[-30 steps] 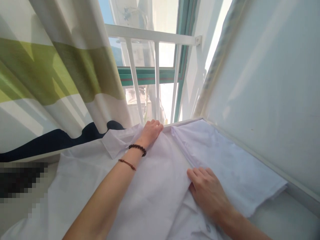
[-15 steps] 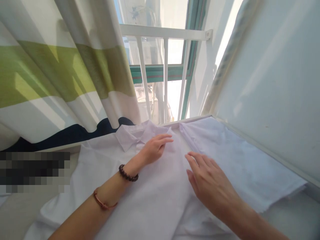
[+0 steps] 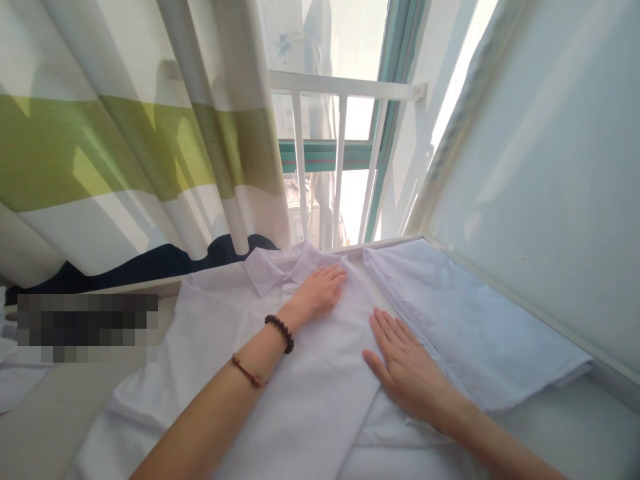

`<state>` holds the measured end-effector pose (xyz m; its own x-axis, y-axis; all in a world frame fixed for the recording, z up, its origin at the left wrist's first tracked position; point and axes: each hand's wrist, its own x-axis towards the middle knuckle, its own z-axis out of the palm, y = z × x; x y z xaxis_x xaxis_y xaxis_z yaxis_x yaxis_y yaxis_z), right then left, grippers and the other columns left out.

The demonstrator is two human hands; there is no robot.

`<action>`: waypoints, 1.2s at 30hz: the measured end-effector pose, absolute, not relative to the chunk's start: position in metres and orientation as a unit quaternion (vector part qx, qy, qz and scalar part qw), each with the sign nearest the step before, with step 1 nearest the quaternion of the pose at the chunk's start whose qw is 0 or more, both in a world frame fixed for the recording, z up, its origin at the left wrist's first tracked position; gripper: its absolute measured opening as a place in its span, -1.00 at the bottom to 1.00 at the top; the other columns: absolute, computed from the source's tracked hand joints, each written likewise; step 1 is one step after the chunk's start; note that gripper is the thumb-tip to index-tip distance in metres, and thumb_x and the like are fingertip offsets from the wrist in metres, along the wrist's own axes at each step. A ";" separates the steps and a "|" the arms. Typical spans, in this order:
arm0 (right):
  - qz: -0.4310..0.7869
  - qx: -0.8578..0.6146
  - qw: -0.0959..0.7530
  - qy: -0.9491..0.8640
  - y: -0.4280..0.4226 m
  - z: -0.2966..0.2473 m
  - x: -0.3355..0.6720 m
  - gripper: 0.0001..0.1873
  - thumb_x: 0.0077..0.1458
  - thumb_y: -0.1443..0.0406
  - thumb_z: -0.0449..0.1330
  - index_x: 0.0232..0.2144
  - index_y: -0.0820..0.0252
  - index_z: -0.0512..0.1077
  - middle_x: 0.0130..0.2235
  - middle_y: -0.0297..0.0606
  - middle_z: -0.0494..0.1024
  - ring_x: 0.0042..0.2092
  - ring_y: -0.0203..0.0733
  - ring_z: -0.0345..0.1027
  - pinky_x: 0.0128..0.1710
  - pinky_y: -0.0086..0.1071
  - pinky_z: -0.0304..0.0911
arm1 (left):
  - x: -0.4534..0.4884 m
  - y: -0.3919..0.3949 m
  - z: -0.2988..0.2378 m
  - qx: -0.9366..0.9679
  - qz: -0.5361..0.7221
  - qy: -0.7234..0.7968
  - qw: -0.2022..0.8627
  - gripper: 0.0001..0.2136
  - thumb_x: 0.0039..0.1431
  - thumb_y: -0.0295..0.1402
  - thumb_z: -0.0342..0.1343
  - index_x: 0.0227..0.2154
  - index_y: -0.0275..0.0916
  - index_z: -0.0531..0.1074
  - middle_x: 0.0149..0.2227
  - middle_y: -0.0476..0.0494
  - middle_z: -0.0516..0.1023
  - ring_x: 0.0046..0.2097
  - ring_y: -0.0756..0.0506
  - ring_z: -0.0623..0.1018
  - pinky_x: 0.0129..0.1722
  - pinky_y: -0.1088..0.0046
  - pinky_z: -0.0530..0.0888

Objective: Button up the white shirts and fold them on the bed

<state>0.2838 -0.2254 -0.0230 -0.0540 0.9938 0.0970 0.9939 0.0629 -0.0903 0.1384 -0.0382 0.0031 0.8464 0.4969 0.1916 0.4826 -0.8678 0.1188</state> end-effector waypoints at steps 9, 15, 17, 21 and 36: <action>0.025 -0.679 0.071 -0.730 -0.231 -0.022 0.281 -0.20 0.30 0.00 -0.12 0.33 0.56 0.02 0.37 0.10 -0.10 0.40 0.07 -0.21 0.34 -0.01 -0.04 | 0.168 -0.015 -0.011 0.949 0.073 0.300 0.067 -0.52 0.38 -0.21 -0.19 0.32 -0.13 0.14 0.38 -0.12 0.11 0.39 -0.23 0.09 0.34 0.05 0.05; -0.019 -0.677 0.105 -0.728 -0.231 -0.038 0.283 -0.20 0.29 -0.03 -0.13 0.31 0.51 0.13 0.35 0.10 0.02 0.38 0.07 -0.10 0.31 0.00 0.03 | 0.166 -0.029 -0.004 0.943 0.056 0.323 0.059 -0.53 0.38 -0.30 -0.22 0.31 -0.20 0.15 0.38 -0.17 0.12 0.38 -0.24 0.13 0.32 0.01 0.08; -0.035 -0.675 0.115 -0.728 -0.231 -0.045 0.284 -0.20 0.28 -0.06 -0.14 0.29 0.49 0.17 0.35 0.09 0.07 0.37 0.06 -0.05 0.30 -0.02 0.05 | 0.149 -0.043 0.002 0.947 0.042 0.314 0.052 -0.56 0.39 -0.27 -0.22 0.27 -0.21 0.21 0.35 -0.19 0.18 0.36 -0.22 0.17 0.33 0.04 0.09; -0.051 -0.671 0.121 -0.730 -0.232 -0.046 0.289 -0.19 0.24 -0.10 -0.11 0.26 0.43 0.25 0.33 0.07 0.14 0.34 0.08 0.04 0.27 -0.03 0.10 | 0.076 -0.071 0.013 0.946 0.088 0.311 0.004 -0.60 0.41 -0.23 -0.19 0.20 -0.17 0.30 0.33 -0.16 0.25 0.39 -0.19 0.10 0.36 0.04 -0.01; 0.062 -0.763 0.072 -0.639 -0.094 -0.007 0.239 -0.16 0.30 -0.02 -0.25 0.37 0.56 -0.12 0.42 0.06 -0.16 0.42 0.05 -0.31 0.36 -0.13 -0.27 | -0.106 -0.098 -0.013 0.776 0.031 0.628 -0.049 -0.43 0.37 -0.19 -0.24 0.32 -0.45 0.10 0.37 -0.35 0.08 0.39 -0.24 0.10 0.35 0.09 0.07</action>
